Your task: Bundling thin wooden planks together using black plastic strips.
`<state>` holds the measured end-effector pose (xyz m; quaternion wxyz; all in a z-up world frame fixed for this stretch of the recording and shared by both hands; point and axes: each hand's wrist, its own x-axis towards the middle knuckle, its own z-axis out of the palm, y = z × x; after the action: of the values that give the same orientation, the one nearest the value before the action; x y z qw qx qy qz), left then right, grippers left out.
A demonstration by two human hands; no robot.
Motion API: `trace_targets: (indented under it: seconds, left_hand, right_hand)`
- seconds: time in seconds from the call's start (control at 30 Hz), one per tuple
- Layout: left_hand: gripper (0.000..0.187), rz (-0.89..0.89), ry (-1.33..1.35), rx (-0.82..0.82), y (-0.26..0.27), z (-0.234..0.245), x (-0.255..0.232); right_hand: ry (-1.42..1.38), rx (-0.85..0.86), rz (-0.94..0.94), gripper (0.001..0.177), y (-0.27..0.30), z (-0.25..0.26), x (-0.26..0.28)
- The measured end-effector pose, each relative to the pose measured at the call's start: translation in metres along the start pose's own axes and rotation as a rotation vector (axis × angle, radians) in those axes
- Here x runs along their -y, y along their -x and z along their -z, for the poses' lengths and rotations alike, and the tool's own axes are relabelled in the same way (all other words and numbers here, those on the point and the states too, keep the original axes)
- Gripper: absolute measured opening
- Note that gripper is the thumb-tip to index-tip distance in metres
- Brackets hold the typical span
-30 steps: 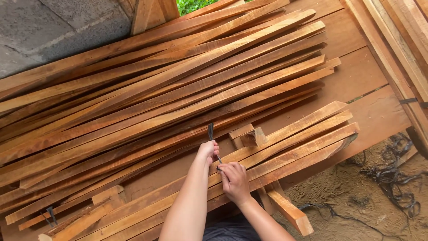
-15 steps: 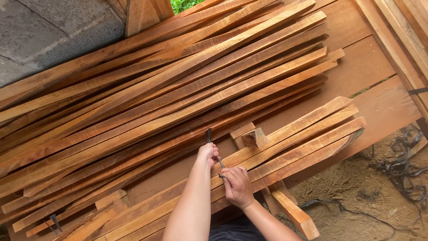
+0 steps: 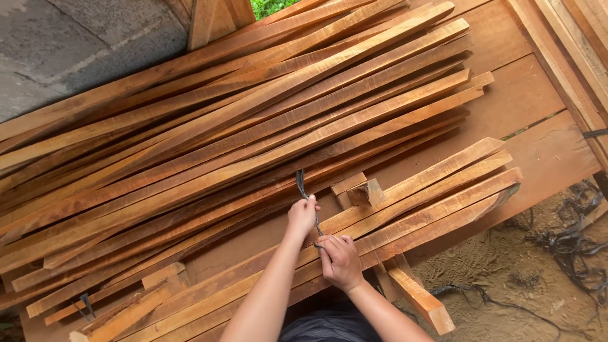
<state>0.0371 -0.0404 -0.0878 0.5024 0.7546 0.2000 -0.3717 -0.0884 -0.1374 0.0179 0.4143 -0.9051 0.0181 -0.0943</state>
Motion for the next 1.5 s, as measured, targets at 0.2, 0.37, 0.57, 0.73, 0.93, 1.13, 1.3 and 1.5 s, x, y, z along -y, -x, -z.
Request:
trace_targets:
  seconds: [0.2, 0.37, 0.57, 0.73, 0.93, 1.13, 1.3, 1.5]
  left_hand:
    - [0.067, -0.661, -0.674, -0.19, 0.122, 0.046, 0.032]
    - [0.135, -0.683, -1.146, 0.046, 0.165, 0.058, 0.011]
    - [0.145, -0.624, -1.318, 0.048, 0.153, 0.053, 0.026]
    - [0.144, -0.618, -1.269, 0.047, 0.153, 0.055, 0.03]
    - [0.146, -0.629, -1.259, 0.026, 0.153, 0.052, 0.027]
    - [0.148, -0.63, -1.268, 0.037, 0.154, 0.052, 0.025]
    - [0.148, -0.592, -1.286, 0.041, 0.155, 0.052, 0.022]
    - [0.149, -0.602, -1.279, 0.035, 0.153, 0.052, 0.027]
  right_hand:
    - [0.034, -0.016, -0.003, 0.01, 0.003, -0.008, -0.006]
    - [0.057, -0.042, 0.017, 0.013, 0.003, -0.009, -0.007]
    - [0.079, -0.057, 0.024, 0.013, 0.006, -0.015, -0.008]
    - [0.067, -0.084, 0.04, 0.013, 0.009, -0.011, -0.004]
    - [0.269, -0.114, 0.075, 0.039, 0.015, 0.003, -0.004]
    - [0.375, -0.081, 0.068, 0.037, 0.0, 0.004, -0.011]
    - [0.401, -0.021, 0.201, 0.025, -0.006, 0.004, -0.02]
    - [0.266, 0.012, 0.187, 0.013, -0.014, 0.007, -0.027]
